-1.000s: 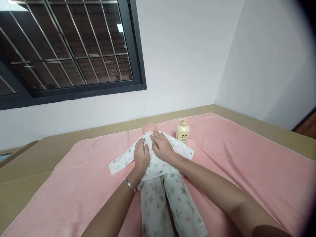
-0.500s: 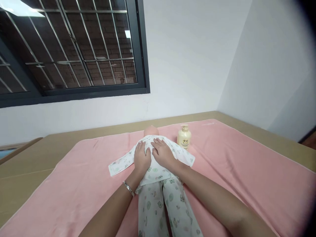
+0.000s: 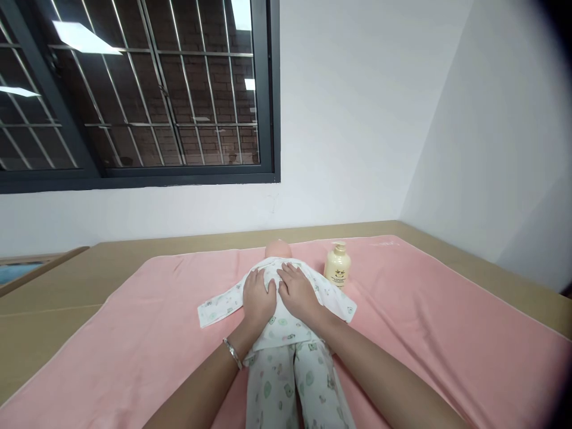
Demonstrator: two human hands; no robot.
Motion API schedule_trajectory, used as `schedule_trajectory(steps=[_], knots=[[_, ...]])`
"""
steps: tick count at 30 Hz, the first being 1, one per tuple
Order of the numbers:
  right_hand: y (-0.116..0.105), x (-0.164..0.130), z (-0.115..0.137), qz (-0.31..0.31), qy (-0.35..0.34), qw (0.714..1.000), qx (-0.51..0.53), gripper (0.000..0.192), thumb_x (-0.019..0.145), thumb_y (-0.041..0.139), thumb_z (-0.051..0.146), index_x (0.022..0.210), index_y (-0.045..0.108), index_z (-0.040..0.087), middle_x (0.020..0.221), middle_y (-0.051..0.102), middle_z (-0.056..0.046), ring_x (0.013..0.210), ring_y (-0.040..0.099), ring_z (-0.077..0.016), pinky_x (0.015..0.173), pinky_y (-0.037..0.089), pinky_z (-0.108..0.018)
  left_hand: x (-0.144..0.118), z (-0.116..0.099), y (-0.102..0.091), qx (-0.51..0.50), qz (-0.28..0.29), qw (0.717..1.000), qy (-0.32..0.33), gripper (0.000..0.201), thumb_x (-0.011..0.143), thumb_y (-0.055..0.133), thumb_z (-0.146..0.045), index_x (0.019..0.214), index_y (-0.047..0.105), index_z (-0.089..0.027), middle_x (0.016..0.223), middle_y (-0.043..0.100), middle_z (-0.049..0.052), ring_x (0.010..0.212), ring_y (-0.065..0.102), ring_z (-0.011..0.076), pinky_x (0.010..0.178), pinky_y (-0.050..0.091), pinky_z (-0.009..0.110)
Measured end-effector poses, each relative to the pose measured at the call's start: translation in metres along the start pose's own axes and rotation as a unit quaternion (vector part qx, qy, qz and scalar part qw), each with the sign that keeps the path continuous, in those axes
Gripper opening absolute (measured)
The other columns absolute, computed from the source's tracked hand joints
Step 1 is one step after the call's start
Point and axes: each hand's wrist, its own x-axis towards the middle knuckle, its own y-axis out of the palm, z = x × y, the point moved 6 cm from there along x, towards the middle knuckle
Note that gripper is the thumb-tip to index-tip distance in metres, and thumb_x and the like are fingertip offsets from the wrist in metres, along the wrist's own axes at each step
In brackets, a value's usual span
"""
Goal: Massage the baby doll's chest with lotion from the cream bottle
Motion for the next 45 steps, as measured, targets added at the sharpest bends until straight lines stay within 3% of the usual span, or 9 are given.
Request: schedule_trajectory(steps=[7, 12, 18, 34, 39, 45], knots=[[0.001, -0.002, -0.005, -0.001, 0.053, 0.997, -0.06, 0.053, 0.091, 0.043, 0.027, 0.141, 0.045, 0.011, 0.152, 0.035, -0.015, 0.143, 0.025, -0.0295, 0.116, 0.017, -0.047, -0.001, 0.001, 0.001, 0.084, 0.021, 0.996, -0.013, 0.04, 0.089, 0.043, -0.029, 0.123, 0.057, -0.012, 0.126, 0.058, 0.017, 0.122, 0.049, 0.0326, 0.106, 0.036, 0.053], [0.006, 0.0, -0.006, 0.016, 0.052, 0.995, -0.085, 0.054, 0.091, 0.042, 0.03, 0.141, 0.045, 0.011, 0.147, 0.043, -0.016, 0.138, 0.033, -0.0311, 0.115, 0.016, -0.048, -0.003, 0.004, 0.005, 0.087, 0.031, 0.995, -0.024, 0.044, 0.09, 0.043, -0.03, 0.127, 0.055, -0.01, 0.131, 0.054, 0.019, 0.126, 0.045, 0.0338, 0.107, 0.035, 0.054], [-0.002, -0.002, 0.0, -0.005, 0.057, 0.989, -0.133, 0.051, 0.092, 0.043, 0.032, 0.136, 0.051, 0.01, 0.137, 0.053, -0.019, 0.129, 0.045, -0.031, 0.113, 0.019, -0.047, -0.006, 0.008, 0.009, 0.079, 0.031, 0.996, -0.03, 0.048, 0.09, 0.043, -0.032, 0.134, 0.053, -0.016, 0.141, 0.045, 0.018, 0.134, 0.036, 0.0364, 0.108, 0.033, 0.055], [-0.011, -0.005, 0.007, -0.008, 0.063, 0.985, -0.159, 0.039, 0.093, 0.041, 0.032, 0.124, 0.057, 0.014, 0.115, 0.065, -0.016, 0.107, 0.059, -0.0287, 0.095, 0.038, -0.04, -0.003, 0.003, 0.005, 0.071, 0.027, 0.997, -0.021, 0.046, 0.089, 0.044, -0.032, 0.13, 0.056, -0.016, 0.136, 0.048, 0.019, 0.129, 0.042, 0.0353, 0.107, 0.033, 0.055], [-0.011, -0.005, 0.008, -0.011, 0.065, 0.985, -0.161, 0.041, 0.093, 0.041, 0.032, 0.126, 0.056, 0.014, 0.117, 0.065, -0.015, 0.107, 0.06, -0.0277, 0.094, 0.04, -0.038, -0.003, 0.005, 0.003, 0.069, 0.02, 0.997, -0.023, 0.043, 0.089, 0.046, -0.033, 0.127, 0.059, -0.017, 0.135, 0.051, 0.016, 0.129, 0.043, 0.0343, 0.107, 0.034, 0.054], [-0.003, -0.005, 0.004, -0.015, 0.052, 0.986, -0.157, 0.047, 0.093, 0.041, 0.031, 0.133, 0.054, 0.011, 0.131, 0.058, -0.018, 0.124, 0.051, -0.0287, 0.104, 0.035, -0.038, -0.003, 0.01, 0.006, 0.073, 0.012, 0.997, -0.023, 0.043, 0.089, 0.045, -0.032, 0.126, 0.06, -0.018, 0.135, 0.053, 0.015, 0.129, 0.044, 0.0329, 0.108, 0.035, 0.052]])
